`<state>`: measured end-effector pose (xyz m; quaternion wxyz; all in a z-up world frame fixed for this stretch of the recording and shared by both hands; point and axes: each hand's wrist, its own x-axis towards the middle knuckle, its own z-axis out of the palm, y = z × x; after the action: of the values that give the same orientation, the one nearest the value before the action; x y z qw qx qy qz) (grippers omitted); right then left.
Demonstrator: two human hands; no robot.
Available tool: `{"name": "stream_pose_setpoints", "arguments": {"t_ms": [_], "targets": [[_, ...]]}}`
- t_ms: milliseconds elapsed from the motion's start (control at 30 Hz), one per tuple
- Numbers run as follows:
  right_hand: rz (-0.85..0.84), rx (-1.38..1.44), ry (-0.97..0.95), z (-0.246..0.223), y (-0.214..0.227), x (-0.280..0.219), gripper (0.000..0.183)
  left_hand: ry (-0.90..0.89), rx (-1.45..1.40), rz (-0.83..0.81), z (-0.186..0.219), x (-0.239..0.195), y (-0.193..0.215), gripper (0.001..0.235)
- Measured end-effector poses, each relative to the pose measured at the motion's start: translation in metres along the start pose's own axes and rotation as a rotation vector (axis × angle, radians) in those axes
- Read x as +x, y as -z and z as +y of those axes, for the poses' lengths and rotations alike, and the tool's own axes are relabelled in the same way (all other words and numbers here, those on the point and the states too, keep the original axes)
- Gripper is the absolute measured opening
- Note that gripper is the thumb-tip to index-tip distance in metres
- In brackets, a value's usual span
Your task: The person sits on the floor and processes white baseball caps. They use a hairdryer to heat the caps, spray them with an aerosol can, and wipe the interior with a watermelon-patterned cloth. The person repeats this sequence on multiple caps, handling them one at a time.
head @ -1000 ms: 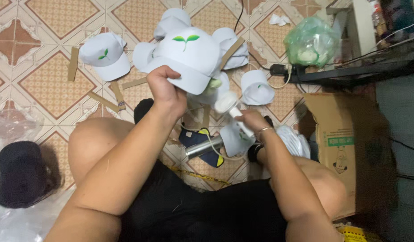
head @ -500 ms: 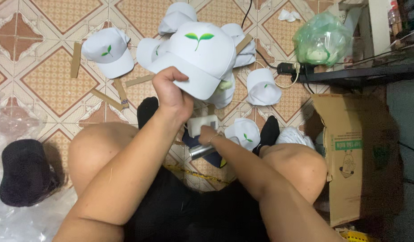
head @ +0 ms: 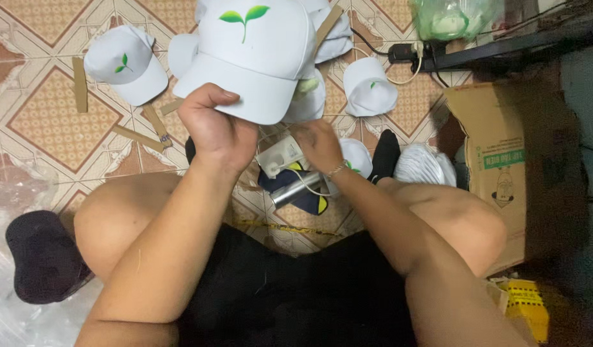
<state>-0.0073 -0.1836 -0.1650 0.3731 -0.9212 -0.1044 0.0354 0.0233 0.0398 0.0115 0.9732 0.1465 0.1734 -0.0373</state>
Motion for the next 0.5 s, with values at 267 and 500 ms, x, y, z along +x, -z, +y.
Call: {"name": "stream_pose_setpoints", "arguments": {"t_ms": [267, 500], "targets": [[0.521, -0.015, 0.686, -0.114, 0.104, 0.0, 0.06, 0.035, 0.335, -0.165, -0.041, -0.015, 0.007, 0.054], [0.506, -0.316, 0.821, -0.193, 0.191, -0.082, 0.04, -0.009, 0.678, -0.609, -0.05, -0.119, -0.005, 0.049]]}}
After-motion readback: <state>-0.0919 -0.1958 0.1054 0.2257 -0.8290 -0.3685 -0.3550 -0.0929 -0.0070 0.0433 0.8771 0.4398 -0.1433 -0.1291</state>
